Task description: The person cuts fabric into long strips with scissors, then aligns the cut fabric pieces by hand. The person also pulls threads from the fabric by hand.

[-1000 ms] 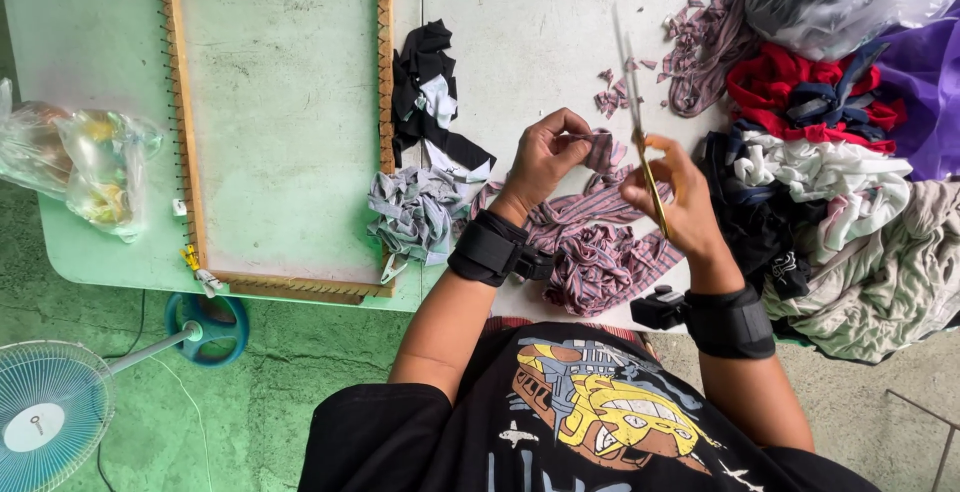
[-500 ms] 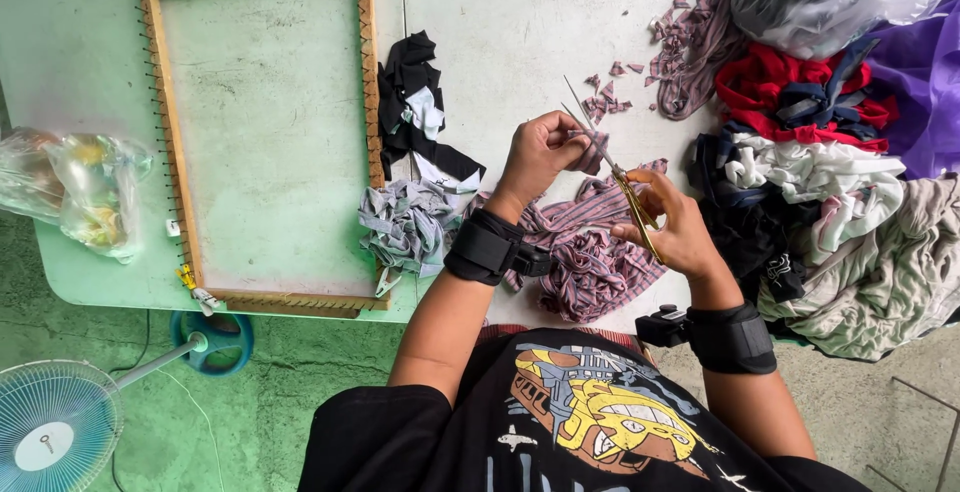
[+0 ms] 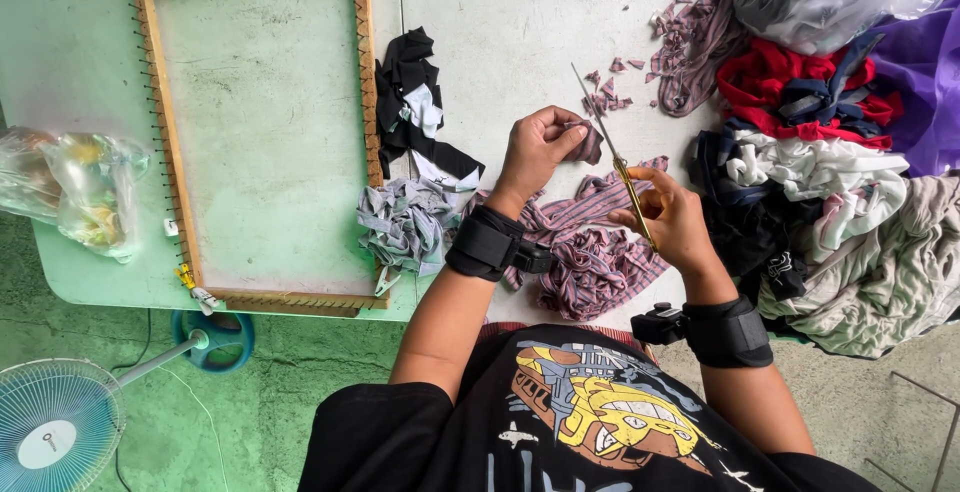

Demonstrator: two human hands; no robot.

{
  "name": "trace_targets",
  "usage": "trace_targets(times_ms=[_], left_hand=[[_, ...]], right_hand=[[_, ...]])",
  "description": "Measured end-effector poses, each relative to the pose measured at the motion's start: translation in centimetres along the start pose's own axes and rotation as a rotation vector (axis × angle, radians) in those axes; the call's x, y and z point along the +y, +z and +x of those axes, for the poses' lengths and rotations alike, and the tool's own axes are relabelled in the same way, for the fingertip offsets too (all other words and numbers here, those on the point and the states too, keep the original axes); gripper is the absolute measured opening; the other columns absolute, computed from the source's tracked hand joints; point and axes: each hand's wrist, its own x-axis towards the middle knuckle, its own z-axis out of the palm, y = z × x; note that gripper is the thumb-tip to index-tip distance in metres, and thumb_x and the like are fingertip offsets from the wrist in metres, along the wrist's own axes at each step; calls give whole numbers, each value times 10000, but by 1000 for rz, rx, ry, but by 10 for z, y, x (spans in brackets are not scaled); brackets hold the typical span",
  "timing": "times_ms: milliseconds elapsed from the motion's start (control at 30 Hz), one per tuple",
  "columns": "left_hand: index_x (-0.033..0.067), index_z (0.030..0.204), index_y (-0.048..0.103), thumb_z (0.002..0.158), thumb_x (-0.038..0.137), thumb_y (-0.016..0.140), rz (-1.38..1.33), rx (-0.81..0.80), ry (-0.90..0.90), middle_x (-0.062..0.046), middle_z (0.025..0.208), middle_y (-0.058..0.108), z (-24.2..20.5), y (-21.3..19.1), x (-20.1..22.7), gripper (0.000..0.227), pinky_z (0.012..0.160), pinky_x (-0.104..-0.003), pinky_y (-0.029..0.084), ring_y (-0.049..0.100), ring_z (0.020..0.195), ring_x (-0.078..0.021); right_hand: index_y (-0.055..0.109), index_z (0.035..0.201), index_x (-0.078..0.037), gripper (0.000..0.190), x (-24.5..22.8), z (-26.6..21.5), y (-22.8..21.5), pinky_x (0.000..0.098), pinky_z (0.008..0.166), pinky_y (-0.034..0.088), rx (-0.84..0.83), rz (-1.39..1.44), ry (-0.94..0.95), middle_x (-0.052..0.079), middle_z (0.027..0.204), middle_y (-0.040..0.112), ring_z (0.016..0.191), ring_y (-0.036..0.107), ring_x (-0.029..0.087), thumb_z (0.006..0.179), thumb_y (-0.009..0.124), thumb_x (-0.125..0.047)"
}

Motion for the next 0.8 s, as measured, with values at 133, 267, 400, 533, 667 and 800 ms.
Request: trace_targets(times_ms=[133, 267, 400, 533, 667, 800], left_hand=[[-31, 1062, 695, 987, 27, 656, -40, -45, 59, -81, 917, 768, -8, 4, 9, 103, 771, -256, 609, 725, 842, -102], [-1, 1071, 666, 979, 15, 666, -2, -152, 24, -82, 943, 753, -19, 13, 11, 94, 778, -263, 616, 729, 875, -112], [32, 1037, 606, 957, 36, 670, -36, -218, -79, -79, 905, 761, -27, 21, 14, 102, 764, -281, 621, 745, 850, -138], [31, 1015, 580, 908, 77, 753, 186, -72, 121, -65, 997, 731, -35, 24, 25, 208, 850, -288, 602, 727, 968, -140], [26, 1031, 669, 868, 122, 840, 484, -2, 207, -97, 1040, 747, -41, 24, 31, 255, 883, -309, 594, 719, 952, -180], [30, 1117, 671, 857, 144, 850, 344, -72, 248, -95, 1115, 751, -45, 22, 32, 335, 971, -305, 586, 734, 1050, -168]], right_hand=[[603, 1341, -34, 646, 7, 6, 2, 241, 603, 443, 38, 67, -7, 36, 702, 606, 671, 545, 62, 797, 900, -213], [502, 1404, -27, 717, -24, 14, -2, 235, 705, 518, 87, 181, -95, 52, 923, 716, 792, 649, 72, 819, 883, -189], [465, 1429, -29, 699, -31, 24, 6, 251, 760, 542, 168, 221, -190, 74, 983, 743, 841, 673, 101, 871, 873, -137], [479, 1423, -30, 643, -35, 29, 12, 253, 752, 536, 231, 228, -205, 80, 926, 730, 832, 685, 112, 911, 861, -92], [476, 1435, -12, 611, -33, 32, 18, 238, 776, 531, 284, 317, -199, 82, 948, 715, 864, 671, 110, 947, 842, -40], [459, 1449, -8, 625, -37, 30, 23, 248, 829, 578, 245, 423, -186, 78, 991, 732, 921, 711, 131, 936, 815, -28]])
